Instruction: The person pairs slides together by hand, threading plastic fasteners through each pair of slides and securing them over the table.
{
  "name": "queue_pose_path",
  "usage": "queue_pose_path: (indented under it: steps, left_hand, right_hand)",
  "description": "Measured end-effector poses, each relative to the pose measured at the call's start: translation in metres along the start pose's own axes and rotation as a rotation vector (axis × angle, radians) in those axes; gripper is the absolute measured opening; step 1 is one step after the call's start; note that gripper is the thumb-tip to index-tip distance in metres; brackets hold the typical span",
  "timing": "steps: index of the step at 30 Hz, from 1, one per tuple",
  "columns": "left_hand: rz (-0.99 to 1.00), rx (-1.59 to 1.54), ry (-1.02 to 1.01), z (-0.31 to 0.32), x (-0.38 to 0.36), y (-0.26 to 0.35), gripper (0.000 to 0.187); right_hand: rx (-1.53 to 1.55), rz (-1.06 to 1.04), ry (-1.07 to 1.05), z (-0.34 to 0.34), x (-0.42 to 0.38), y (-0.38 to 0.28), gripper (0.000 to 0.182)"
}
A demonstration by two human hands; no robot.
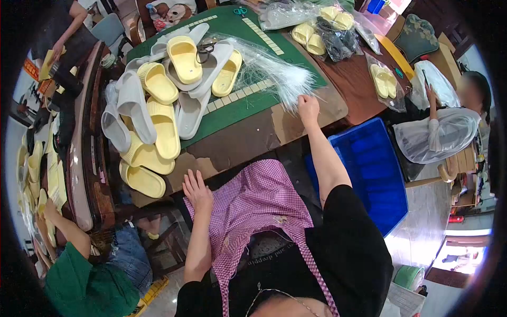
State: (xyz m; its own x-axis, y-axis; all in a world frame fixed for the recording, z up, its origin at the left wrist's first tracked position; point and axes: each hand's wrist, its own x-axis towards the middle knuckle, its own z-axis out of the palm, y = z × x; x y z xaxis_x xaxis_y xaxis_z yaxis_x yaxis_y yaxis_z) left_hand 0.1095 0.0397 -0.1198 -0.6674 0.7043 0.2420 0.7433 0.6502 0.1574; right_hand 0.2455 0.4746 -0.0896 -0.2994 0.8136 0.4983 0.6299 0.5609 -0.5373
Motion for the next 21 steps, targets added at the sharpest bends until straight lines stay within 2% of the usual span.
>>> queue_pose_path:
  steps: [4,7,13,15,17,19,20,21]
  left_hand:
    - [0.003,0.012,-0.01,-0.005,0.001,0.004,0.069]
    - [-0.014,-0.023,-0.012,-0.005,0.002,0.006,0.068]
    - [-0.019,0.01,-0.015,-0.002,0.001,0.003,0.071]
    - [-0.003,0.009,-0.009,-0.001,0.0,0.004,0.07]
    - [-0.018,0.027,-0.008,-0.002,0.0,0.005,0.069]
    - [-0.003,-0.002,0.003,-0.001,0.001,0.004,0.07]
    - [-0.006,-0.006,0.0,-0.001,0.0,0.004,0.069]
    - [-0.009,-0.01,-0.004,-0.003,0.0,0.005,0.069]
  right_hand:
    - [-0.018,0.024,0.041,-0.003,-0.004,0.008,0.024]
    - [0.015,0.043,0.1,-0.011,-0.014,0.018,0.018]
    - [0.135,0.231,0.16,-0.041,-0.05,0.039,0.021]
    - [0.249,0.417,0.192,-0.053,-0.063,0.042,0.021]
    - [0.353,0.461,0.265,-0.053,-0.076,0.062,0.019]
    - [0.765,0.753,0.365,-0.065,-0.087,0.061,0.015]
    - [0.842,0.854,0.414,-0.074,-0.094,0.06,0.012]
    - [0.926,0.869,0.476,-0.076,-0.101,0.074,0.01]
